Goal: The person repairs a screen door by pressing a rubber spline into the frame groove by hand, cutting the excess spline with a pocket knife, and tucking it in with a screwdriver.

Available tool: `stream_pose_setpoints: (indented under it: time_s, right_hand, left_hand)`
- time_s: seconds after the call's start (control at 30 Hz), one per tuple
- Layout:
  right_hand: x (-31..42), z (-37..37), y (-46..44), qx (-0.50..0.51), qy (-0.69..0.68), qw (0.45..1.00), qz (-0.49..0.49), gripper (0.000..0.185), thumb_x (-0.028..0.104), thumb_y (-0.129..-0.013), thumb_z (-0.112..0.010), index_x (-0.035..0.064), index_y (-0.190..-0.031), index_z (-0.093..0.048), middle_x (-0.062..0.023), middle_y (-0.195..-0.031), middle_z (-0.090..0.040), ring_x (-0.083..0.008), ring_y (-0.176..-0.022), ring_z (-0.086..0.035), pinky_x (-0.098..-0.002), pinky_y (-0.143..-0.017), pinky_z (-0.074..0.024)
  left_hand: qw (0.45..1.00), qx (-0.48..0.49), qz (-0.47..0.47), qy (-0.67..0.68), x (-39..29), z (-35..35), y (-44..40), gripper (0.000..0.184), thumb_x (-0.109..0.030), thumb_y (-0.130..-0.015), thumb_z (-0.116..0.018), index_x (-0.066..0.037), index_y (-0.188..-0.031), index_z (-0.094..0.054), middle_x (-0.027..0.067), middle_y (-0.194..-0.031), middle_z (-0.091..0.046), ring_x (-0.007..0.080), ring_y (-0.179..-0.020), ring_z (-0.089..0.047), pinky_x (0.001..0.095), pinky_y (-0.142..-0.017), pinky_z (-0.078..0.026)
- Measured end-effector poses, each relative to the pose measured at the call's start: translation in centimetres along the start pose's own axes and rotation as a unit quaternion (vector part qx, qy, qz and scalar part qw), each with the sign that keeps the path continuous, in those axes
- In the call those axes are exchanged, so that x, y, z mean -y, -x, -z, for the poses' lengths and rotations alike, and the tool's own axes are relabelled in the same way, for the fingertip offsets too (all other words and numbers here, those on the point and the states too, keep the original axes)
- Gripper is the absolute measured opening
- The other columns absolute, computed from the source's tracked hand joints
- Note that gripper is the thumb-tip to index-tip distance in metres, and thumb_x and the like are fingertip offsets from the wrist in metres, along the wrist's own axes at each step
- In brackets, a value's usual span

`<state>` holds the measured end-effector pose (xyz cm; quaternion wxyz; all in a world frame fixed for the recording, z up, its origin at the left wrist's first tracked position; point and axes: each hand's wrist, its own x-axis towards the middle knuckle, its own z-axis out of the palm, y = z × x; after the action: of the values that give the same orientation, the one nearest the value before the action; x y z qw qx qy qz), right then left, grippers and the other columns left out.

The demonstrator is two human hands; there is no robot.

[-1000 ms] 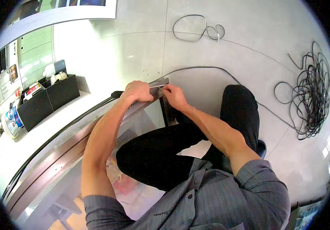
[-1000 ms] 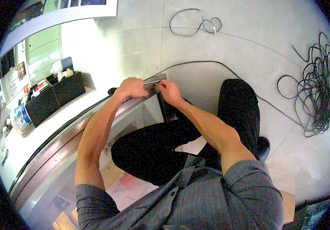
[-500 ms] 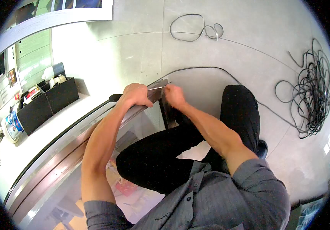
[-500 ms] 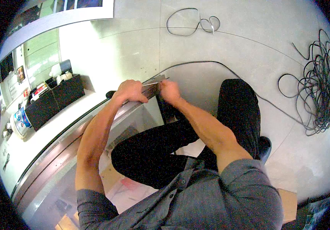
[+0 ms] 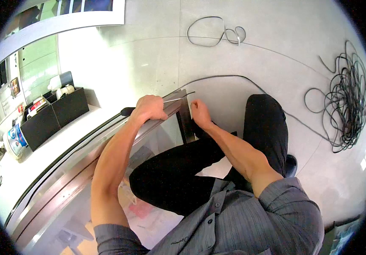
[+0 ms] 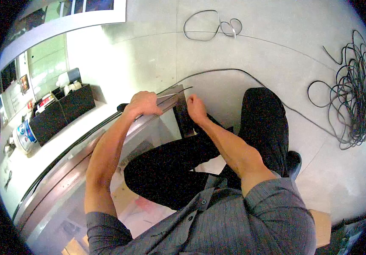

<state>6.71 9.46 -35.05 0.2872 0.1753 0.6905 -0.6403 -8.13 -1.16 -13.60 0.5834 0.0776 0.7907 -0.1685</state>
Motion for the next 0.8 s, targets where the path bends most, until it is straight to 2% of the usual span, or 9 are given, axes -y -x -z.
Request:
stream_pose_setpoints:
  time_s: [0.07, 0.13, 0.23, 0.37, 0.5, 0.6, 0.7, 0.73, 0.8]
  right_hand:
    - [-0.2, 0.6, -0.6, -0.038, -0.015, 0.999, 0.005, 0.026, 0.024, -0.095, -0.056, 0.0046, -0.110, -0.065, -0.0183, -0.080, -0.067, -0.0350, -0.076, -0.065, -0.0435, -0.072, -0.0505]
    - [1.9, 2.2, -1.3, 0.007, 0.058, 0.998, 0.019, 0.028, 0.028, -0.097, -0.054, 0.0085, -0.116, -0.062, -0.0234, -0.101, -0.069, -0.0448, -0.095, -0.065, -0.0530, -0.085, -0.0504]
    - [2.9, 2.1, -3.4, 0.047, 0.137, 0.989, 0.043, 0.025, 0.026, -0.094, -0.056, 0.0088, -0.110, -0.066, -0.0224, -0.090, -0.069, -0.0435, -0.086, -0.065, -0.0528, -0.080, -0.0503]
    - [0.6, 2.2, -6.2, 0.097, 0.232, 0.964, 0.087, 0.028, 0.024, -0.093, -0.056, 0.0091, -0.113, -0.068, -0.0216, -0.100, -0.071, -0.0448, -0.091, -0.067, -0.0550, -0.081, -0.0529]
    - [4.8, 7.1, -7.5, 0.144, 0.447, 0.879, 0.088, 0.026, 0.020, -0.093, -0.056, 0.0041, -0.103, -0.073, -0.0189, -0.100, -0.073, -0.0360, -0.092, -0.071, -0.0492, -0.076, -0.0572]
    - [7.9, 13.7, -8.6, 0.122, 0.580, 0.801, 0.090, 0.022, 0.016, -0.092, -0.058, 0.0041, -0.099, -0.074, -0.0161, -0.101, -0.074, -0.0285, -0.097, -0.073, -0.0413, -0.075, -0.0594]
    - [8.4, 24.3, -10.3, 0.105, 0.667, 0.727, 0.125, 0.019, 0.013, -0.090, -0.061, 0.0043, -0.099, -0.075, -0.0143, -0.101, -0.075, -0.0300, -0.093, -0.074, -0.0418, -0.075, -0.0600]
    - [9.1, 28.4, -10.1, 0.043, 0.675, 0.733, 0.066, 0.018, 0.014, -0.089, -0.061, 0.0046, -0.097, -0.075, -0.0157, -0.099, -0.075, -0.0318, -0.091, -0.074, -0.0426, -0.073, -0.0598]
    - [8.9, 37.4, -8.9, -0.048, 0.676, 0.731, 0.082, 0.019, 0.011, -0.088, -0.056, 0.0032, -0.096, -0.071, -0.0194, -0.097, -0.073, -0.0346, -0.092, -0.072, -0.0467, -0.077, -0.0579]
  left_hand:
    - [1.000, 0.010, 0.002, -0.007, 0.0, 0.0, -0.1, 0.050, -0.044, -0.067, -0.076, 0.002, -0.087, -0.074, 0.0189, -0.082, -0.073, 0.0355, -0.077, -0.072, 0.0438, -0.073, -0.058]
    - [1.000, 0.007, 0.002, -0.010, -0.3, 0.2, 0.1, 0.051, -0.045, -0.067, -0.076, 0.002, -0.087, -0.074, 0.0189, -0.082, -0.073, 0.0355, -0.077, -0.072, 0.0439, -0.073, -0.058]
    - [1.000, -0.003, 0.005, -0.010, -0.1, 0.1, 0.4, 0.053, -0.048, -0.067, -0.076, 0.002, -0.086, -0.075, 0.0190, -0.081, -0.073, 0.0356, -0.077, -0.072, 0.0441, -0.073, -0.058]
    - [1.000, 0.004, 0.005, 0.004, -0.4, 0.4, 0.8, 0.056, -0.050, -0.068, -0.076, 0.002, -0.088, -0.074, 0.0196, -0.083, -0.073, 0.0356, -0.078, -0.072, 0.0438, -0.074, -0.058]
    - [1.000, -0.006, 0.011, 0.009, -0.3, 0.3, 0.8, 0.057, -0.051, -0.068, -0.076, 0.003, -0.088, -0.074, 0.0205, -0.084, -0.073, 0.0354, -0.079, -0.072, 0.0438, -0.074, -0.058]
    - [1.000, -0.013, -0.009, 0.013, -0.1, 0.1, 0.6, 0.057, -0.050, -0.068, -0.076, 0.003, -0.087, -0.074, 0.0207, -0.083, -0.073, 0.0354, -0.078, -0.072, 0.0443, -0.074, -0.058]
    - [1.000, -0.019, -0.008, -0.003, 0.4, -0.4, 0.2, 0.057, -0.051, -0.068, -0.076, 0.003, -0.085, -0.074, 0.0202, -0.081, -0.072, 0.0356, -0.076, -0.071, 0.0449, -0.072, -0.058]
    - [1.000, -0.026, -0.014, -0.010, 0.6, -0.4, 0.1, 0.058, -0.053, -0.068, -0.075, 0.003, -0.085, -0.074, 0.0203, -0.080, -0.072, 0.0358, -0.075, -0.071, 0.0453, -0.071, -0.058]
    - [0.999, -0.030, -0.021, -0.014, 0.7, -0.9, -0.1, 0.060, -0.056, -0.068, -0.075, 0.002, -0.085, -0.074, 0.0205, -0.079, -0.072, 0.0361, -0.073, -0.071, 0.0457, -0.070, -0.057]
